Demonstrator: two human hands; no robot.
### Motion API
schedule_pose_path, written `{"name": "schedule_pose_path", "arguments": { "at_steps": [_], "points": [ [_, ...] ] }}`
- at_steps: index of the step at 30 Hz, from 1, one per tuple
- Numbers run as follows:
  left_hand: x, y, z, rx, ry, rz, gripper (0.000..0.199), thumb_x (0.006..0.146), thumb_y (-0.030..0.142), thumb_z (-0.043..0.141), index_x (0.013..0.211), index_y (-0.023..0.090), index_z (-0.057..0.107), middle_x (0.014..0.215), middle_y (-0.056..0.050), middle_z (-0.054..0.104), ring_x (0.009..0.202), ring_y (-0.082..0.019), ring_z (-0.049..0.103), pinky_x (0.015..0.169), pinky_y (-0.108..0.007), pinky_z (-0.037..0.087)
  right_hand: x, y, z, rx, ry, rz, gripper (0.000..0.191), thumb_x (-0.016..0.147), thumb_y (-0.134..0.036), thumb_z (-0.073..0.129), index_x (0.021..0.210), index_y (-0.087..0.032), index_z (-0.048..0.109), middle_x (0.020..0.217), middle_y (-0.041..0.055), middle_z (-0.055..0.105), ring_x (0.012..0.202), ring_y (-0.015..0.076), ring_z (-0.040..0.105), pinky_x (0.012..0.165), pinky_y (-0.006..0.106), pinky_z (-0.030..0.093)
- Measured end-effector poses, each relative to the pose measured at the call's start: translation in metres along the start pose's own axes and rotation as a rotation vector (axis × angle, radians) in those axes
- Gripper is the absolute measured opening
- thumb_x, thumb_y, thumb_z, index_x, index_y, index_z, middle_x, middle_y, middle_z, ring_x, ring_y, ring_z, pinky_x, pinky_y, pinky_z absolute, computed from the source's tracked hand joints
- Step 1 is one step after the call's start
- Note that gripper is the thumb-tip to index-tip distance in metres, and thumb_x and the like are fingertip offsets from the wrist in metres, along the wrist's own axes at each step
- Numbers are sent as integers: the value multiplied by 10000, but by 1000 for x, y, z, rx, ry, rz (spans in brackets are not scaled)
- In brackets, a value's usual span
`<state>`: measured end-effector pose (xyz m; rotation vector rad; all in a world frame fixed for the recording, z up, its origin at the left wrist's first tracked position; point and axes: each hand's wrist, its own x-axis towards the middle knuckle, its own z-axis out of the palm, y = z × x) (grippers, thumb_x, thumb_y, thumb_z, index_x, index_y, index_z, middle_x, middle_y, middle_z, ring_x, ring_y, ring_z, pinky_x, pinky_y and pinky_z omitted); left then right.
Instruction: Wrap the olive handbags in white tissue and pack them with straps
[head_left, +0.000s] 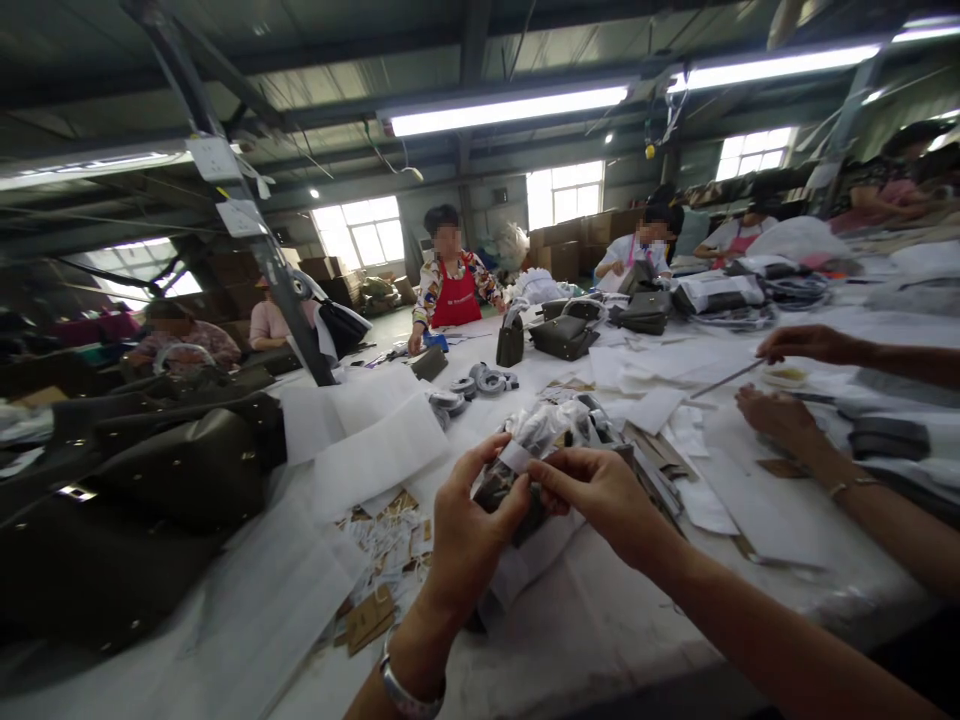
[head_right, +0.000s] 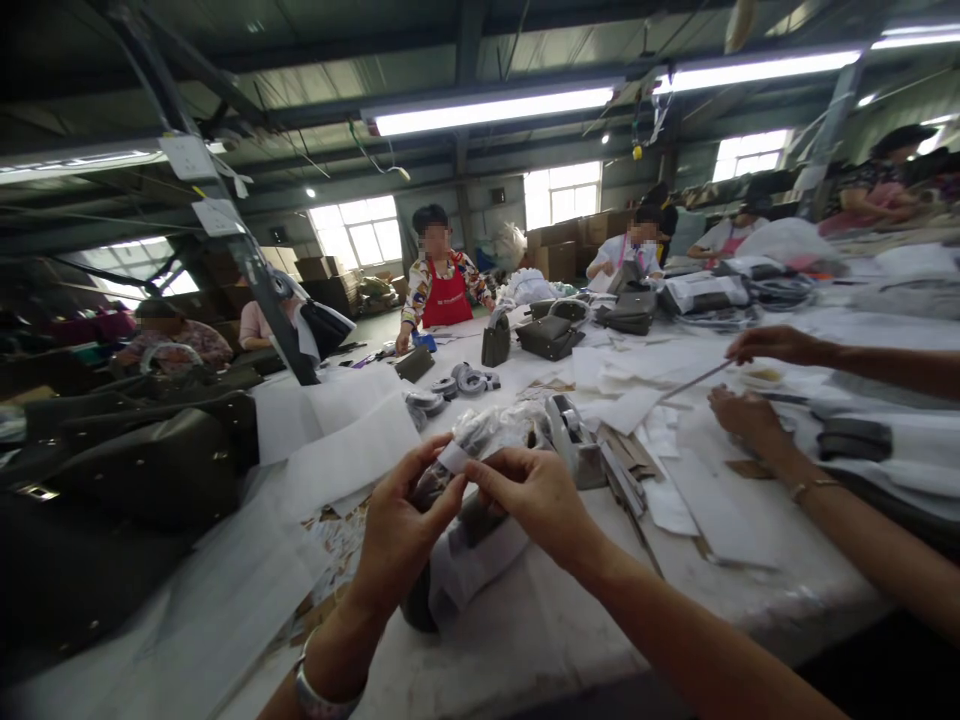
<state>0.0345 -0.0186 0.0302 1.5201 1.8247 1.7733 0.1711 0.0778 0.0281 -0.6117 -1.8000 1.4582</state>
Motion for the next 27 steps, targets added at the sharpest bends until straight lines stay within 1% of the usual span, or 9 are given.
{"name": "schedule_pose_path", "arguments": {
  "at_steps": [2,5,8,11,14,19,22,25,27],
  "points": [
    [0,0,-2,4,-13,4,397,812,296,722,1203,259,659,1197,-34,702,1126,-215,643,1006,-348,487,-2,-1,-2,-7,-35,13,310,816,-457,722,718,-163,724,644,9,670,587,133,603,578,230,476],
    [-1,0,-3,7,-11,-6,400,805,298,729,1198,262,663,1176,-30,710,1101,-213,655,988,-342,495,-6,-1,-5,-20,-86,6,211,852,-380,670,897,-197,762,792,13,731,731,174,684,684,252,538],
    [-4,2,-1,33,0,-2,397,785,281,746,1175,276,673,1150,-19,714,1079,-208,659,971,-334,499,-7,2,-6,-103,-98,-25,226,873,-312,609,1024,-232,756,814,-3,740,768,186,698,735,273,551],
    [-9,4,1,38,-2,6,409,777,242,745,1176,291,671,1141,-11,712,1069,-204,658,963,-336,502,-7,5,-4,-73,-73,-38,260,847,-314,608,1052,-230,745,862,1,750,776,197,698,751,295,563],
    [-14,7,3,8,-12,5,415,773,226,742,1177,284,669,1127,-17,713,1044,-208,668,957,-350,515,-7,6,2,-12,7,-26,289,769,-312,654,1021,-203,743,932,24,761,818,220,697,757,314,574],
    [-16,8,4,-31,-10,5,423,771,252,759,1182,283,664,1123,-29,719,1050,-228,668,965,-376,531,-5,7,11,27,140,22,290,668,-347,706,922,-211,739,895,44,769,818,260,705,710,329,576],
    [-15,8,4,-6,12,4,418,779,257,750,1186,289,659,1145,-22,716,1056,-227,667,979,-384,525,0,11,12,-99,187,17,254,651,-320,661,880,-239,733,810,24,761,760,250,701,652,305,550],
    [-14,6,3,44,32,23,396,776,265,756,1160,298,667,1117,-11,724,1030,-223,671,966,-384,527,8,16,11,-290,237,29,245,616,-279,619,827,-253,741,659,9,725,645,239,673,552,290,491],
    [-13,6,3,51,21,21,385,780,263,756,1154,300,668,1103,-9,728,1016,-220,675,954,-381,533,11,16,9,-337,245,39,207,613,-291,639,784,-248,748,620,13,713,611,240,659,543,299,479]
  ]
}}
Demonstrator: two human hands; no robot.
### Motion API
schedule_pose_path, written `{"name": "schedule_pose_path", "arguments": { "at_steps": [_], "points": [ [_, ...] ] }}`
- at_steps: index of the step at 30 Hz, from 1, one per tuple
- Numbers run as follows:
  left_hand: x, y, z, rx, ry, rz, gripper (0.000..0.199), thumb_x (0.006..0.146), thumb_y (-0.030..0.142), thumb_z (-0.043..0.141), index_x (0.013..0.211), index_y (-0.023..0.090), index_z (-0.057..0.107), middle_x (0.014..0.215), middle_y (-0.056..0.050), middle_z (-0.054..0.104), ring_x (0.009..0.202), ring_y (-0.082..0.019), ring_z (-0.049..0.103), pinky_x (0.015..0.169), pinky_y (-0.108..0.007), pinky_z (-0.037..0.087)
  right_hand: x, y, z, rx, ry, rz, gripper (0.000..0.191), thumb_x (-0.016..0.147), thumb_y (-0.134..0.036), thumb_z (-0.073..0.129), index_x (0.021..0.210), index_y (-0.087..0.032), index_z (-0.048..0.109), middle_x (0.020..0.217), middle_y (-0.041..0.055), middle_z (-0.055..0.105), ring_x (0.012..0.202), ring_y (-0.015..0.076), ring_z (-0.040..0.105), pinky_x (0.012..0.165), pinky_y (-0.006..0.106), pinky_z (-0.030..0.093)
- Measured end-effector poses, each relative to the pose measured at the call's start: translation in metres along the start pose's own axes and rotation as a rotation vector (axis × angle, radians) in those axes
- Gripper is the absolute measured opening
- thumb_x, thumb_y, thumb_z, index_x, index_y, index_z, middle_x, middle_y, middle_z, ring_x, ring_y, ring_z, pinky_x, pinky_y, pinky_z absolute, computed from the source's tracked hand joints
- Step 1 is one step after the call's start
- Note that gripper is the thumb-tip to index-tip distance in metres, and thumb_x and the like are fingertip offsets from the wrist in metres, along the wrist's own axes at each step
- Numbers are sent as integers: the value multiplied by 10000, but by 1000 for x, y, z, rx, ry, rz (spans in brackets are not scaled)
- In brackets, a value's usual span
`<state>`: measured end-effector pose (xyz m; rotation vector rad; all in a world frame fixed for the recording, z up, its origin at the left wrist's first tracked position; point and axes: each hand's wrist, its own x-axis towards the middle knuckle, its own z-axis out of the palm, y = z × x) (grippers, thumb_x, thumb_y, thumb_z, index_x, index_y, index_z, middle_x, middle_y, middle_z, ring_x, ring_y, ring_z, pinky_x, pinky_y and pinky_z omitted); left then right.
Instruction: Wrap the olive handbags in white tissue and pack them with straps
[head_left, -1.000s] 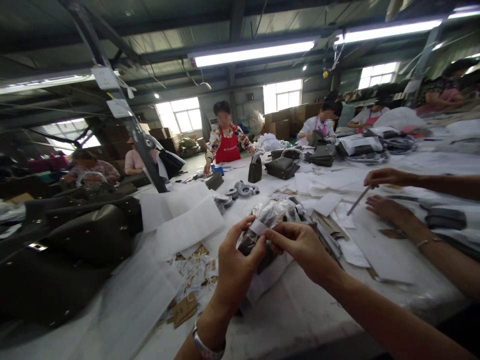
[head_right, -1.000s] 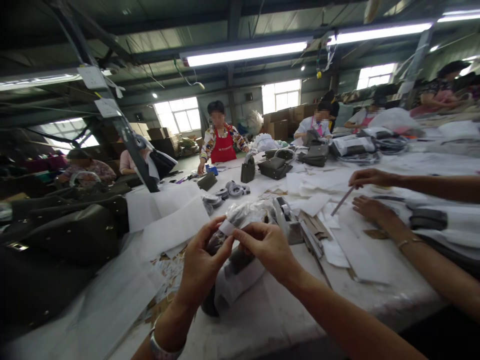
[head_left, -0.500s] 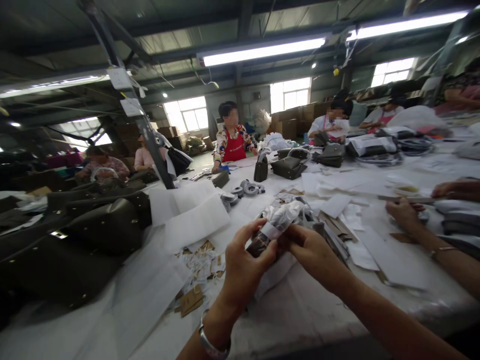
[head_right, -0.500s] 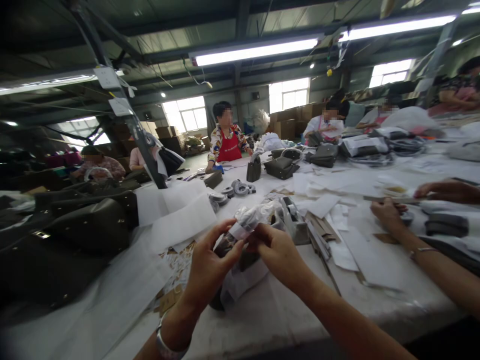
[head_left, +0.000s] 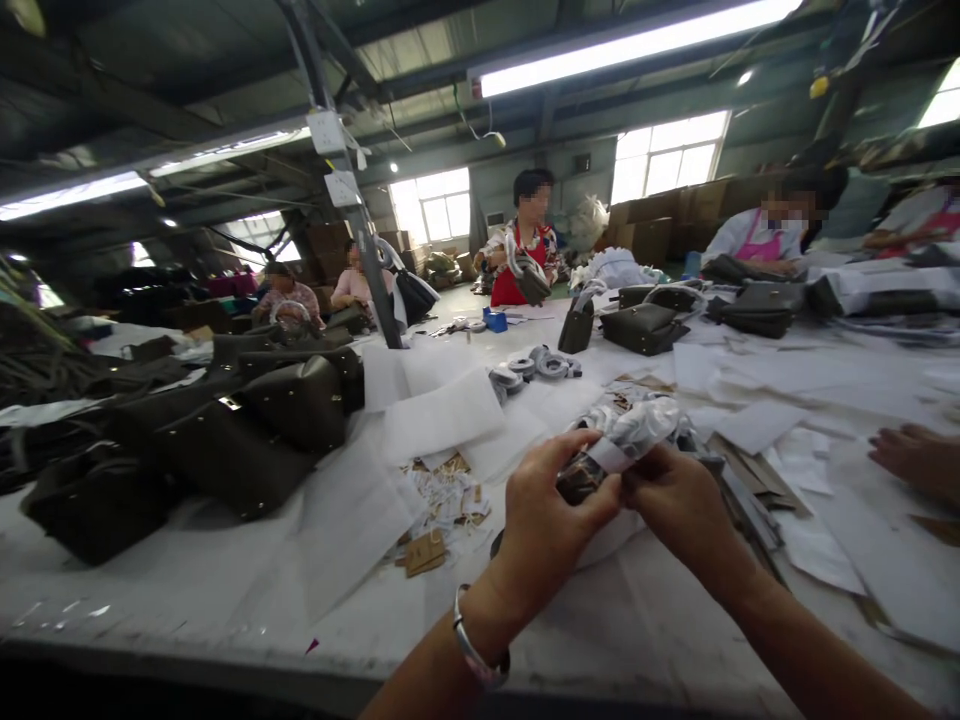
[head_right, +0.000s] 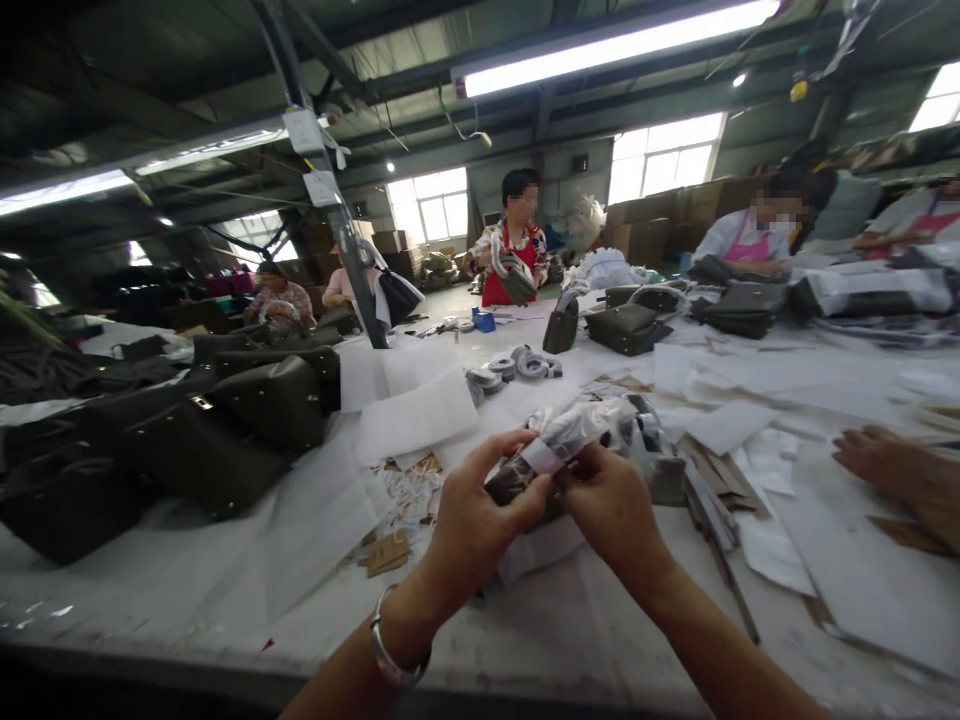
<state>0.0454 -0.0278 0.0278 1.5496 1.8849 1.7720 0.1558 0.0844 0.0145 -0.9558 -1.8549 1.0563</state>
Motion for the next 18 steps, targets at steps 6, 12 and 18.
{"name": "schedule_pose_path", "arguments": {
  "at_steps": [6,12,18],
  "points": [
    [3,-1,-4,28,-17,44,376,831,256,711,1198,304,646,1160,-19,703,1089,-218,646,1002,-380,507,-16,-11,-10,499,-307,60,367,771,-407,721,1087,-223,739,1113,63,745,1053,273,670,954,369,518],
    [-3,0,5,110,77,161,381,816,239,731,1190,273,664,1215,-72,584,1078,-219,616,949,-363,536,-31,-16,-5,727,-273,187,423,805,-548,710,1109,-255,722,1184,91,713,1141,282,642,953,382,547],
    [-9,5,3,48,-14,195,477,818,249,739,1275,256,605,1288,-63,595,1187,-221,584,1067,-340,480,-22,-13,10,734,-137,227,375,745,-495,784,1005,-232,722,1103,72,730,1067,261,672,863,300,593]
  ]
}}
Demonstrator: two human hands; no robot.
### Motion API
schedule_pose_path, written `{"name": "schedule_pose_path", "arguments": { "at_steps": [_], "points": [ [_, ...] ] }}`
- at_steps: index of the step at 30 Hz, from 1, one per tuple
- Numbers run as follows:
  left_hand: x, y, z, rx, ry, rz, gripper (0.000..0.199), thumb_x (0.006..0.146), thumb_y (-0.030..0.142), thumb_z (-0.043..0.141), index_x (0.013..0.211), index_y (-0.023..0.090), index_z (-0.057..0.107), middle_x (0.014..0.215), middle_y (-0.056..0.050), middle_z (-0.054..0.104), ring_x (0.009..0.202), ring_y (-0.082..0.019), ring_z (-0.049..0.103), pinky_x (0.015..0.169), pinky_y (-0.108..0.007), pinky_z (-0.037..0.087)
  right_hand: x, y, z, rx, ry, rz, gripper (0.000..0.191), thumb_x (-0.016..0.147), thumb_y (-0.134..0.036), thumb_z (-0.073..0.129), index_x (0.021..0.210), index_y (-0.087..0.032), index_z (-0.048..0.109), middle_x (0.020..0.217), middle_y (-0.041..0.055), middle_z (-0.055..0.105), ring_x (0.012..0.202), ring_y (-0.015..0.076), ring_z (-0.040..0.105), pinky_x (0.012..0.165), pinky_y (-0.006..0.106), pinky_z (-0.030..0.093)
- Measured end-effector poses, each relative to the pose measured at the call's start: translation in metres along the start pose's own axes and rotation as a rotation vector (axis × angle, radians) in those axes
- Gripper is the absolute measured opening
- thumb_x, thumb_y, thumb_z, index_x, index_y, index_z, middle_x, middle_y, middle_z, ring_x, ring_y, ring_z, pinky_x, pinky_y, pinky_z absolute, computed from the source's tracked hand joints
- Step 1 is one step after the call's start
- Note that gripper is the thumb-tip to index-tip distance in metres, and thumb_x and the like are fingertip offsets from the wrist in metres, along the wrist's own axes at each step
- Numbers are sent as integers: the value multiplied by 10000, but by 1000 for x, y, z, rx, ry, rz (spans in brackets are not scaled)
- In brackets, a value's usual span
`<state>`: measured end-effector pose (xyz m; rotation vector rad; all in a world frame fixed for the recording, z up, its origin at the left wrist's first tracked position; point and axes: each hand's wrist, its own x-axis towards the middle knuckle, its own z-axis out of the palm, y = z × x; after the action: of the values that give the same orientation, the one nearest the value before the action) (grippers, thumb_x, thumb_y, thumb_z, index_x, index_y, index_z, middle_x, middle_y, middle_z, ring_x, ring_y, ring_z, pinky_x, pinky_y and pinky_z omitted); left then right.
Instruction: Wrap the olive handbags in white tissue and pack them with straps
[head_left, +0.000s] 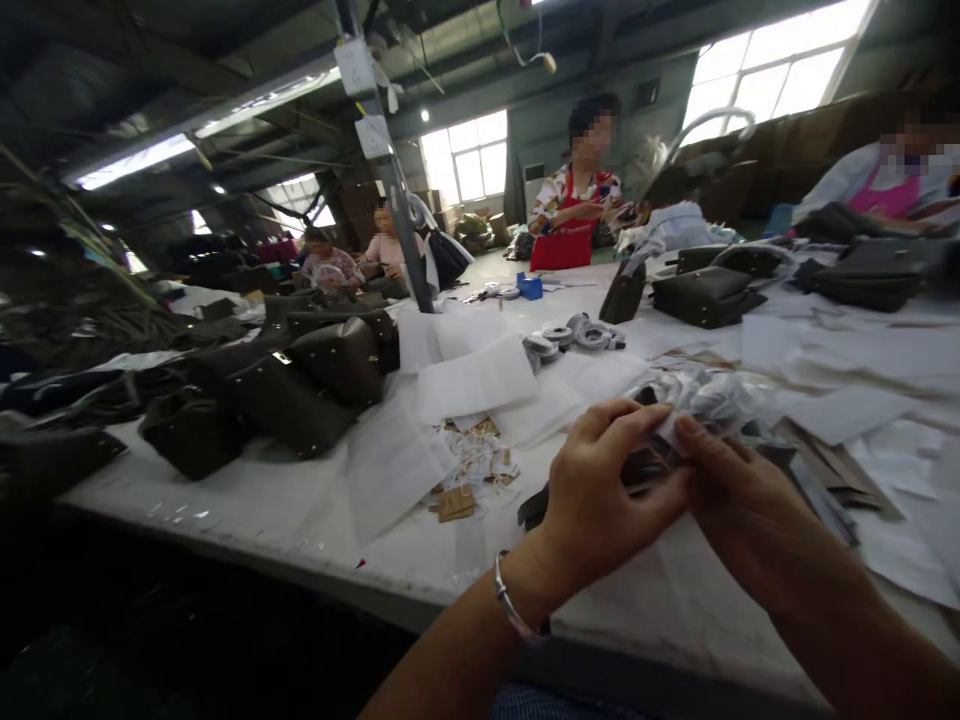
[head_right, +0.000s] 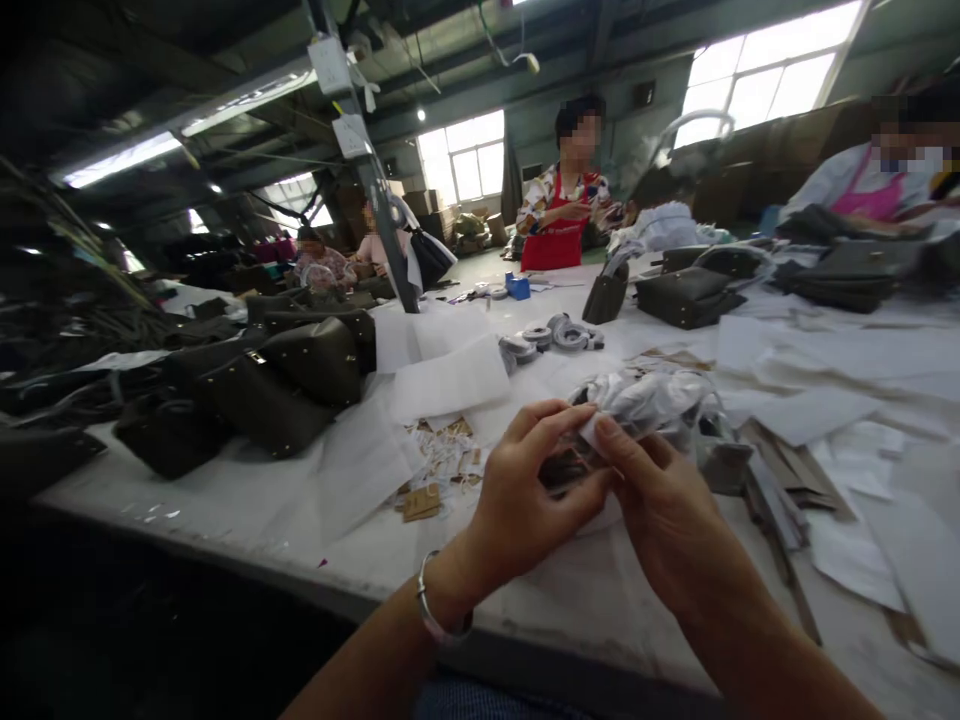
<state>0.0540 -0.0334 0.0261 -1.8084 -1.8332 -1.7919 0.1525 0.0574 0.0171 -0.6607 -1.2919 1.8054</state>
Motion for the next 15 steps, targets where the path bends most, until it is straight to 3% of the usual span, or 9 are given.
{"name": "schedule_pose_path", "arguments": {
  "at_steps": [4,7,11,15],
  "points": [
    [-9,-23,-37,-107,-76,-86,459,916,310,628,1357,245,516,1251,-55,653,1143,-182,627,1024,-317,510,6,0,-8,-1,22,5,343,724,-521,795,911,-240,737,1058,75,739,1010,261,689,866,321,600],
    [-28,-67,-81,249,-81,-239,299,986,238,461,1259,248,581,1148,-36,699,1062,-151,657,939,-296,544,7,5,-26,-75,20,21,397,694,-589,789,850,-225,756,1053,101,740,1014,273,688,905,329,589],
    [-61,-125,-131,464,-186,-326,366,850,10,490,990,249,729,1186,-61,693,1156,-229,610,1043,-427,475,4,18,-54,-319,72,43,563,665,-682,738,1093,-317,749,1266,82,681,1140,306,643,990,386,541],
    [-81,-150,-145,551,-287,-360,367,732,-42,593,871,259,751,1278,-70,661,1204,-278,578,1028,-449,484,-3,26,-68,-636,74,122,602,562,-724,749,1058,-383,759,1176,55,727,1138,353,633,1132,519,376]
  ]
}}
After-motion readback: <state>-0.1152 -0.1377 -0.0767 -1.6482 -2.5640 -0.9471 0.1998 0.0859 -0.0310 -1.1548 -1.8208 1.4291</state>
